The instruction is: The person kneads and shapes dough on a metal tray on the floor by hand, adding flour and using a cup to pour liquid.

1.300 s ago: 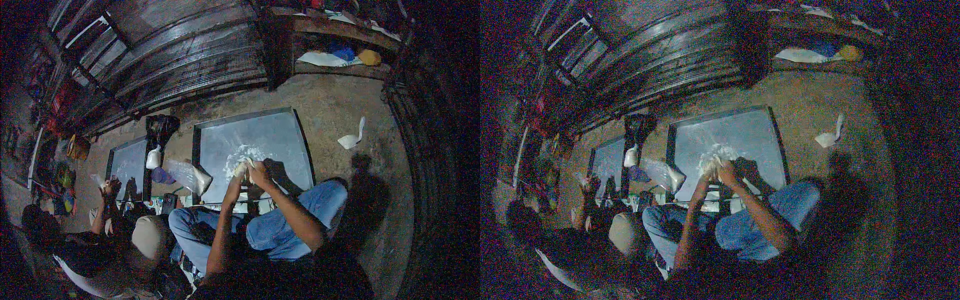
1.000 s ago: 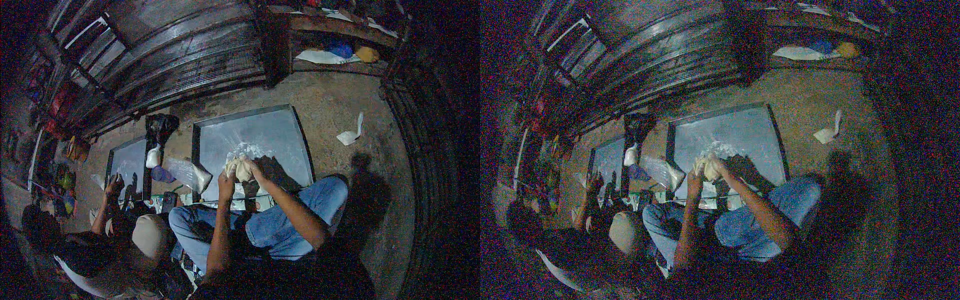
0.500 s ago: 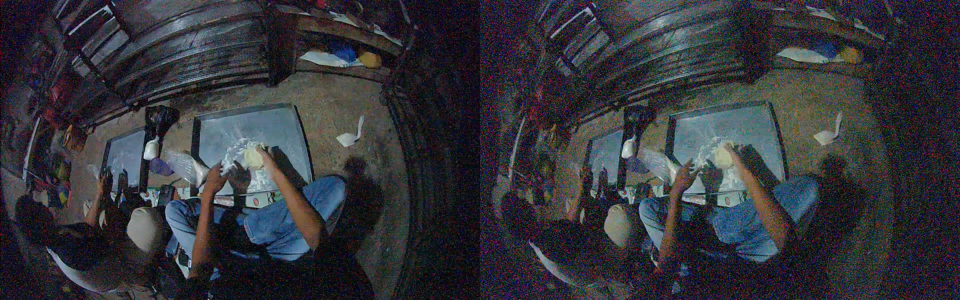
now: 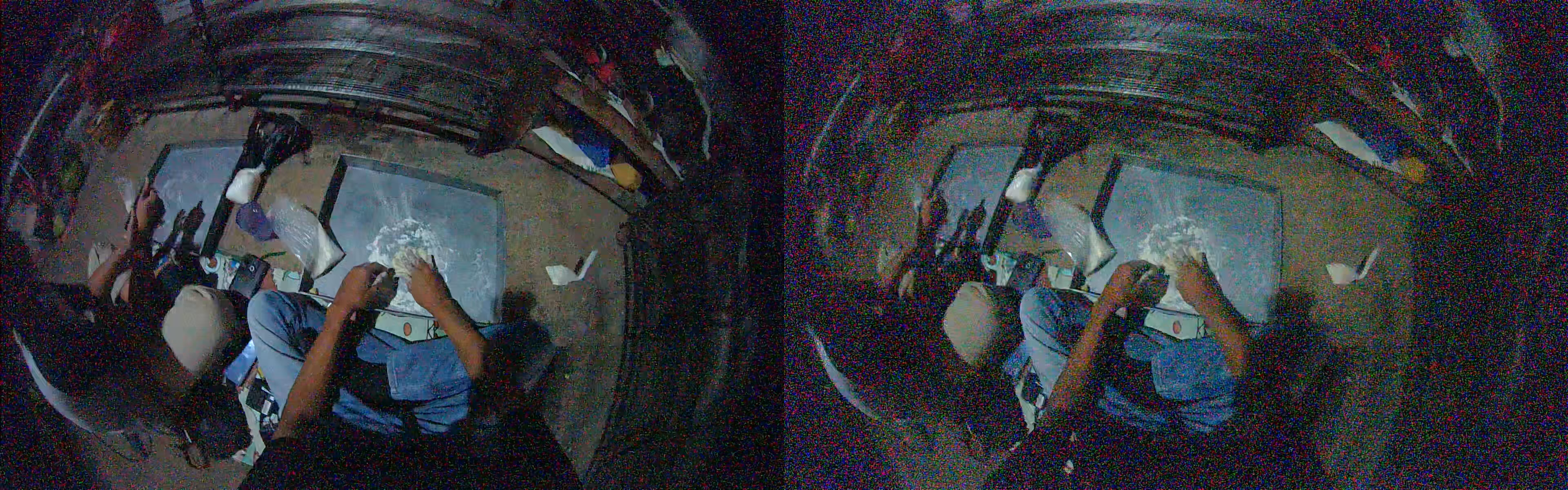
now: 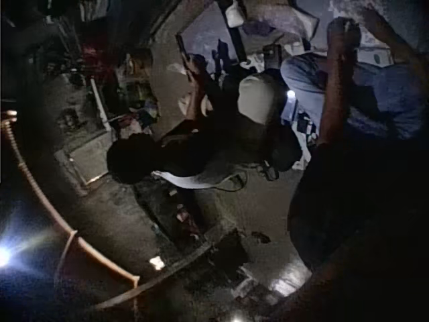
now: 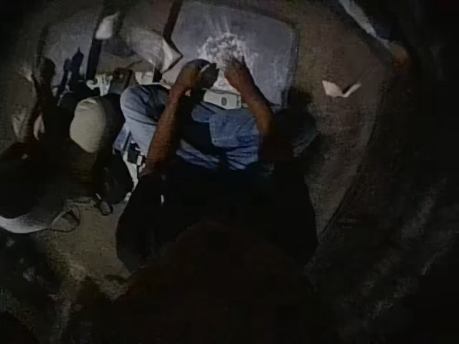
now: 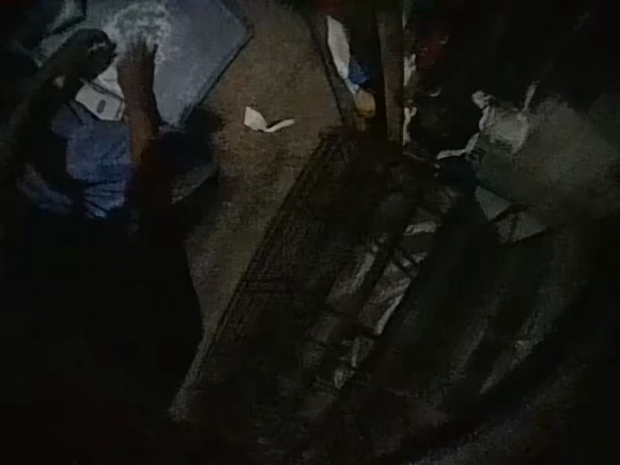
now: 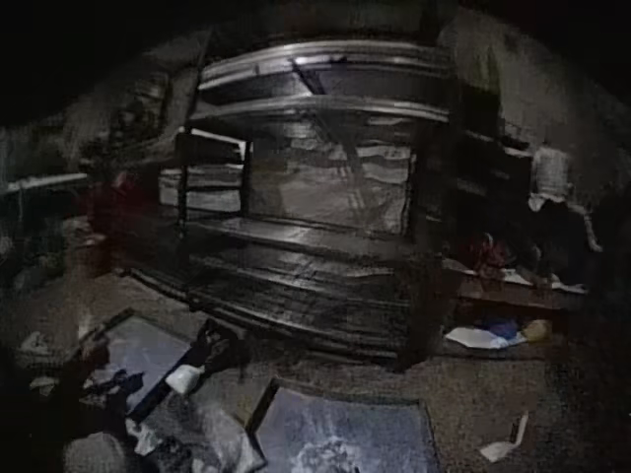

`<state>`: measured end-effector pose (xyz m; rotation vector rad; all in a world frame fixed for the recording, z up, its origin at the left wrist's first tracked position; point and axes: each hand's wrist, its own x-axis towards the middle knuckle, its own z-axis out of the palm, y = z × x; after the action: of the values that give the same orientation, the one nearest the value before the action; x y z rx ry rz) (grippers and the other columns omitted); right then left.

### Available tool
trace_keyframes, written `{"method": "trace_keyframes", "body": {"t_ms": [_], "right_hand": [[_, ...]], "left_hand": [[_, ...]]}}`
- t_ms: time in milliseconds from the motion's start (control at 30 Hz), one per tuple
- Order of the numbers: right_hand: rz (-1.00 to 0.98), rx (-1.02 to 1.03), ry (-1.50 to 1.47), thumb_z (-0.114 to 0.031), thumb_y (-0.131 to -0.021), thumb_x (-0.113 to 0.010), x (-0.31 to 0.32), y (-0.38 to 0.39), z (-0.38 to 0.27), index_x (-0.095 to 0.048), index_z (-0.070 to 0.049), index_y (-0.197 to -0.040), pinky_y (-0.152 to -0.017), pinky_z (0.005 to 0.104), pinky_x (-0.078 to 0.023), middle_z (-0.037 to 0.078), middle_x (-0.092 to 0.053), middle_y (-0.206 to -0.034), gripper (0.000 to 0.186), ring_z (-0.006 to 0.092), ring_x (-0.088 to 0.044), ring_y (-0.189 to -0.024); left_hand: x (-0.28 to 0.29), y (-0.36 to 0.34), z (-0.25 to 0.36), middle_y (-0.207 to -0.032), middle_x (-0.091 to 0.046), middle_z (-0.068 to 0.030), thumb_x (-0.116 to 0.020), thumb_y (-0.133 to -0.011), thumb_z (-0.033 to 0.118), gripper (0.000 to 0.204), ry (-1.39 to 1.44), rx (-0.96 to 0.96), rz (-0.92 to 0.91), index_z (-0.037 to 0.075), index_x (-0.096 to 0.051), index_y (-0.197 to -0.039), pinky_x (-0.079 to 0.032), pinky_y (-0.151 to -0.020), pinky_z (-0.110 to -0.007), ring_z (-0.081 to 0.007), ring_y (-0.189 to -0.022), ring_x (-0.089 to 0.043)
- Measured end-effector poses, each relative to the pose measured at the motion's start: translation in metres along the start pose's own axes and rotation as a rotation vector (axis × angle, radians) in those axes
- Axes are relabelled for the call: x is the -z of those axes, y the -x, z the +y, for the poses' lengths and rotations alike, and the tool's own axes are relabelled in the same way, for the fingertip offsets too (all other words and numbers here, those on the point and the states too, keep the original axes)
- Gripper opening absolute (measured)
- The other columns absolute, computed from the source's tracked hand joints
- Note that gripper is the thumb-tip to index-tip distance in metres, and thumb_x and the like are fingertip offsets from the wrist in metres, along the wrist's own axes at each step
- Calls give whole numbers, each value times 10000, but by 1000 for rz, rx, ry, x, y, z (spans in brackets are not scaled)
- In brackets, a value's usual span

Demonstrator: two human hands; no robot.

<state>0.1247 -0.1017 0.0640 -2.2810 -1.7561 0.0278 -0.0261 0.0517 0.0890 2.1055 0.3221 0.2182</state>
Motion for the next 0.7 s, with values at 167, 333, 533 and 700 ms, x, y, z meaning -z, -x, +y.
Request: {"method": "trace_keyframes", "body": {"t_ms": [167, 333, 533, 700], "right_hand": [[-388, -102, 151, -132, -799, -505, -16, -16, -10, -586, -16, -1148, -1040, 465, -318, 194, -554, -1214, 377, 347, -481, -1172], [-149, 3, 255, -227, -844, -467, -23, -16, -15, -623, -56, -1079, -1013, 527, -320, 149, -603, -1164, 329, 342, -506, -1153], [-66, -425, -87, -252, -855, -516, -39, -5, 15, -595, -24, -1110, -793, 447, -495, 192, -639, -1013, 351, 345, -627, -879], [170, -813, -447, -299, -877, -562, -18, 2, 42, -651, -18, -1023, -739, 379, -492, 156, -666, -907, 329, 287, -637, -816]], "left_hand": [[-1, -4, 29, -951, -651, -209, -607, -786, 209, 292, 58, 113, 12, 35, -658, -1016, -481, -790, -422, -383, -892, -619], [-9, 3, 24, -923, -656, -205, -633, -774, 229, 294, 78, 118, 48, 29, -662, -987, -485, -775, -427, -384, -867, -623], [0, 15, 38, -876, -657, -201, -617, -800, 198, 224, 138, 89, 122, 39, -665, -950, -491, -736, -420, -367, -810, -635], [16, 25, 39, -892, -663, -187, -587, -827, 214, 224, 148, 162, 100, 42, -668, -946, -491, -747, -414, -359, -835, -636]]}}
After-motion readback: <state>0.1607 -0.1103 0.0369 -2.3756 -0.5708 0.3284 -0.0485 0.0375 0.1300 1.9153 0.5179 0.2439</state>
